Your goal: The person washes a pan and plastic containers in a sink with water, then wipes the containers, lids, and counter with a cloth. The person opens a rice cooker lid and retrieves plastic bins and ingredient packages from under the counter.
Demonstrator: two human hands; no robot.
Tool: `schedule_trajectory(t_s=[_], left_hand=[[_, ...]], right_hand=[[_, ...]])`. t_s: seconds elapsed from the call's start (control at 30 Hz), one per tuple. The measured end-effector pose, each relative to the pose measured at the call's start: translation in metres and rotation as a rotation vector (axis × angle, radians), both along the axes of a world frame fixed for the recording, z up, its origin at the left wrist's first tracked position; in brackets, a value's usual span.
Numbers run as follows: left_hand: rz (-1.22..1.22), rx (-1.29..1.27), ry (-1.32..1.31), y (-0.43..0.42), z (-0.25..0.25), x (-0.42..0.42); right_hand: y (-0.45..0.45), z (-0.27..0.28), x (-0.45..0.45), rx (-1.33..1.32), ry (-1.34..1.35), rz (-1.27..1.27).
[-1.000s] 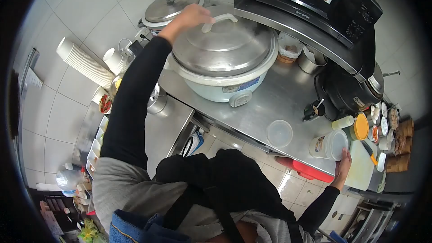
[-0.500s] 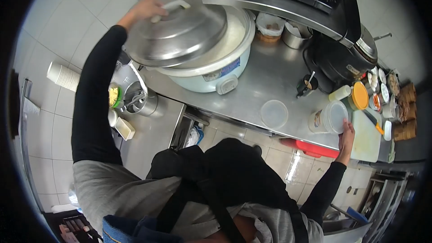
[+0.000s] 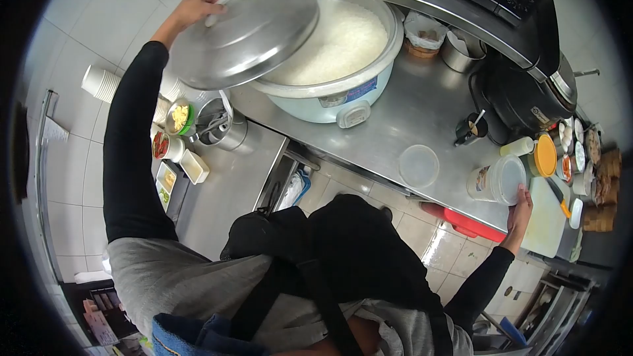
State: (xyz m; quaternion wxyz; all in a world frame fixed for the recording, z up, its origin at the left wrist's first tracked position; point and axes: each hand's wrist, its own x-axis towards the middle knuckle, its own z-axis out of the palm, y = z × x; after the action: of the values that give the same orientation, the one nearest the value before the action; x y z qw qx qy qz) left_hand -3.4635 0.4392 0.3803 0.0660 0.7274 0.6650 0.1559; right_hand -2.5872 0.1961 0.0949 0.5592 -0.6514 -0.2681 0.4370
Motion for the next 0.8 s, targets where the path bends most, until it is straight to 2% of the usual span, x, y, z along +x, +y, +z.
schedule_trajectory(t_s=[0.13,0.23,0.43,0.53,0.8], left_hand=[[-0.096,-0.03,0.072,0.022,-0.024,0.044],[-0.059,-0.031,-0.118,0.048,-0.056,0.076],[-0.083,-0.052,-0.153,0.068,-0.076,0.131],[-0.147,-0.099,-0.135,0.076,-0.077,0.13],[-0.133,-0.087,-0.252,0.076,-0.085,0.122]], right_hand=[[0.004,0.0,-0.006,0.008,-0.027,-0.01],[0.005,-0.002,-0.002,-0.003,-0.029,0.016],[0.001,0.003,-0.01,-0.005,-0.005,-0.019],[0.0,-0.002,-0.01,0.01,-0.026,-0.044],[0.002,0.007,-0.02,0.014,0.012,-0.044]])
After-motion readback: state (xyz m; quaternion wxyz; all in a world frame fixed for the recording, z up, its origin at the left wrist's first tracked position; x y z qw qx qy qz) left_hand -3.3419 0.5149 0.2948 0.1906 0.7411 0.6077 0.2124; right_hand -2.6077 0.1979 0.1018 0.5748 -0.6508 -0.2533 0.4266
